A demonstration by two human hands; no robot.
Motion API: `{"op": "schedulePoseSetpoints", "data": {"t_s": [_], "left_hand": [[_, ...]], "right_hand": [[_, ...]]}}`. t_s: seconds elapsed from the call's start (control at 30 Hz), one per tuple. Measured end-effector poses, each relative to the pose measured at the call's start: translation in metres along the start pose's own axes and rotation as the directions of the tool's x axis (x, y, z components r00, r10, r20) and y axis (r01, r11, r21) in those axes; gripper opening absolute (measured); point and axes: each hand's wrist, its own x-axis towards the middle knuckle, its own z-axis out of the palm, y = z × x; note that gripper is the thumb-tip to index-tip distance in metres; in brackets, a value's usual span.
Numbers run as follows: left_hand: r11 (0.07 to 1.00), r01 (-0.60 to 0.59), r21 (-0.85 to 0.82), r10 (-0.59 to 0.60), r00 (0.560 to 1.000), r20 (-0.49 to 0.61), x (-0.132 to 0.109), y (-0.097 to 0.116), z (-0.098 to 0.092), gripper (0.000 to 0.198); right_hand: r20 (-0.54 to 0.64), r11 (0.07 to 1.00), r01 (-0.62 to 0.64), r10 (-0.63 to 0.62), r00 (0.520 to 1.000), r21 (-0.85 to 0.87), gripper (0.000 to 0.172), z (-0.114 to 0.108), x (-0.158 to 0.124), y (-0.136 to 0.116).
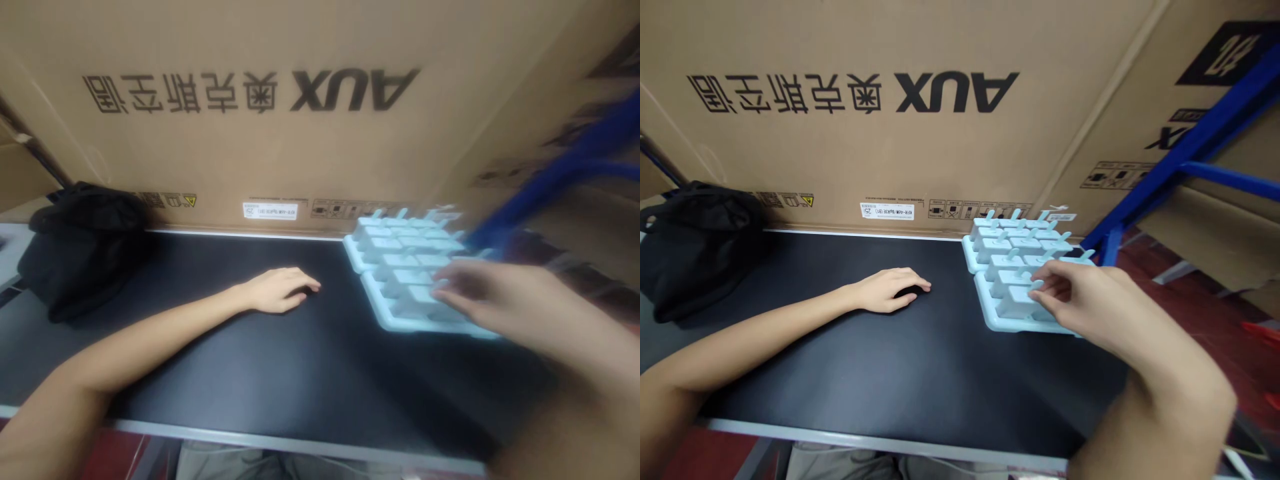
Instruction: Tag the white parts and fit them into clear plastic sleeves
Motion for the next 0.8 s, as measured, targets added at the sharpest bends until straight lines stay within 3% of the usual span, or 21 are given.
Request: {"op": "schedulePoseSetpoints", "data": {"t_s": [0.1, 0.23, 0.4, 0.63, 0.8], "left_hand": [[1.0, 0.0, 0.002, 0.0, 1.0, -0.005, 0.0, 0.001, -0.001, 0.036], [1.0, -0.007, 0.013, 0.008, 1.0, -0.009, 0.0, 0.003, -0.002, 0.034], [1.0, 0.015, 0.009, -0.014, 1.0, -0.009, -0.003, 0.005, -0.004, 0.035], [0.99, -0.052, -0.134, 0.03, 0.986, -0.162, -0.003, -0.007, -0.004, 0.025], [0.97, 0.044, -0.241, -0.101, 0.967, -0.233, 0.0, -0.015, 0.001, 0.02]], "right_hand": [[0.122, 0.995, -0.072, 0.064, 0.99, 0.064, 0.004, -0.01, 0.004, -0.013], [0.176, 0.991, -0.031, 0.007, 0.984, 0.134, 0.006, -0.018, 0.008, -0.03], [0.149, 0.995, 0.03, -0.043, 0.988, 0.09, 0.012, -0.014, 0.012, -0.053], [0.159, 0.965, 0.179, -0.211, 0.965, 0.193, 0.013, -0.007, 0.011, -0.088], [0.125, 0.922, 0.284, -0.325, 0.937, 0.264, 0.013, 0.004, 0.006, -0.11]]}}
